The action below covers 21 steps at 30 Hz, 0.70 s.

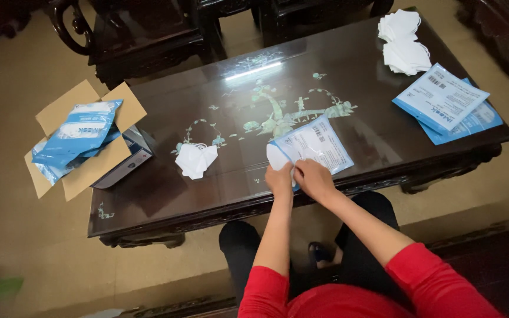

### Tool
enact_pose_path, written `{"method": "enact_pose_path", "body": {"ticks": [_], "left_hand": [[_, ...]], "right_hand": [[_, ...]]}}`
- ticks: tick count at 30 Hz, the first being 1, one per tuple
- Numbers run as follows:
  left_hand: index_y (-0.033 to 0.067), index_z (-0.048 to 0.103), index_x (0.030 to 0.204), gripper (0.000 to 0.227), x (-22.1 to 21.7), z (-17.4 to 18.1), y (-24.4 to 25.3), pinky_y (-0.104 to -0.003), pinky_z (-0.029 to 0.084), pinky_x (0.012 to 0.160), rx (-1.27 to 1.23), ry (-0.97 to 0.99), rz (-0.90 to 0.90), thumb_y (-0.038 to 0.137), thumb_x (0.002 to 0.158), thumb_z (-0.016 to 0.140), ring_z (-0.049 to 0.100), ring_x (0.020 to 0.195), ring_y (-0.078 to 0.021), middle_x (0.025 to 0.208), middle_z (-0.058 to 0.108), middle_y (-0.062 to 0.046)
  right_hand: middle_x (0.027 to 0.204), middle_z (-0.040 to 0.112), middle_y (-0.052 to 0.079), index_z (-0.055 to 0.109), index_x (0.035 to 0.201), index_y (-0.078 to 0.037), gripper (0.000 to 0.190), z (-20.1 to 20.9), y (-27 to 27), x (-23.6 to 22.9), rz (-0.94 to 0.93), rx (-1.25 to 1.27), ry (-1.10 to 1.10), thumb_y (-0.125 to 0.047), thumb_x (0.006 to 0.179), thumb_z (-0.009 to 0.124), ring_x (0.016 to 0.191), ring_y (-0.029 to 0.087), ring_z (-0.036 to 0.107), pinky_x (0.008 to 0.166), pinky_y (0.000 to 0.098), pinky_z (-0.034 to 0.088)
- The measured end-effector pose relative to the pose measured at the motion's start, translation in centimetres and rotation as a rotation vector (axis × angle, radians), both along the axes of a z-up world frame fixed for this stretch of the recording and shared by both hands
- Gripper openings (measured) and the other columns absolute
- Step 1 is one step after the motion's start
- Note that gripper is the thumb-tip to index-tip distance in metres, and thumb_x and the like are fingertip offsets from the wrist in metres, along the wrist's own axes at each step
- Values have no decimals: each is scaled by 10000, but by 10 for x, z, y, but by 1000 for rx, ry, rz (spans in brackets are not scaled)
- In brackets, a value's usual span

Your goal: Packaging face masks into shipping envelopes

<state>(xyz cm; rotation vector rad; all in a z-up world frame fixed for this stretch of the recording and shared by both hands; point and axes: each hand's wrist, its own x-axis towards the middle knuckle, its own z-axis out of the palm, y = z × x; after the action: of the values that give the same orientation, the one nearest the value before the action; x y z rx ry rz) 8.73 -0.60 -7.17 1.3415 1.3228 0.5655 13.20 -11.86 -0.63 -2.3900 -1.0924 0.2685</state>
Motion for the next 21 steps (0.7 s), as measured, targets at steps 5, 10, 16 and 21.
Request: {"method": "enact_pose_path", "body": {"ticks": [5, 10, 16, 21], "left_hand": [[22, 730, 1055, 375, -18, 44, -22, -352, 530, 734, -130, -300, 81, 310, 819, 776, 658, 884, -210, 932, 715, -135], [-6, 544, 1413, 703, -51, 111, -37, -465, 505, 989, -185, -392, -65, 320, 852, 815, 583, 1255, -301, 1330, 618, -254], [16, 519, 1455, 712, -76, 90, -21, -421, 510, 967, -190, -380, 0, 153, 835, 840, 605, 1210, -265, 1318, 633, -215], [79, 483, 1512, 536, -96, 107, -28, -451, 558, 952, -345, -490, -175, 211, 1017, 643, 660, 1206, -264, 1348, 665, -157]], "right_hand": [[800, 626, 118, 646, 899, -161, 202, -16, 0, -8, 82, 101, -205, -312, 975, 535, 853, 371, 689, 738, 472, 543], [754, 624, 102, 633, 794, -125, 175, -8, -5, -26, 211, 146, -394, -260, 900, 601, 777, 341, 686, 678, 447, 516], [1128, 674, 125, 693, 1046, -162, 208, 16, -31, -20, 340, 368, -436, -190, 840, 695, 1075, 367, 635, 932, 506, 465], [1389, 599, 254, 535, 1455, -107, 557, 38, -56, 5, -311, 533, 592, -325, 969, 700, 1333, 413, 534, 1113, 509, 433]]}}
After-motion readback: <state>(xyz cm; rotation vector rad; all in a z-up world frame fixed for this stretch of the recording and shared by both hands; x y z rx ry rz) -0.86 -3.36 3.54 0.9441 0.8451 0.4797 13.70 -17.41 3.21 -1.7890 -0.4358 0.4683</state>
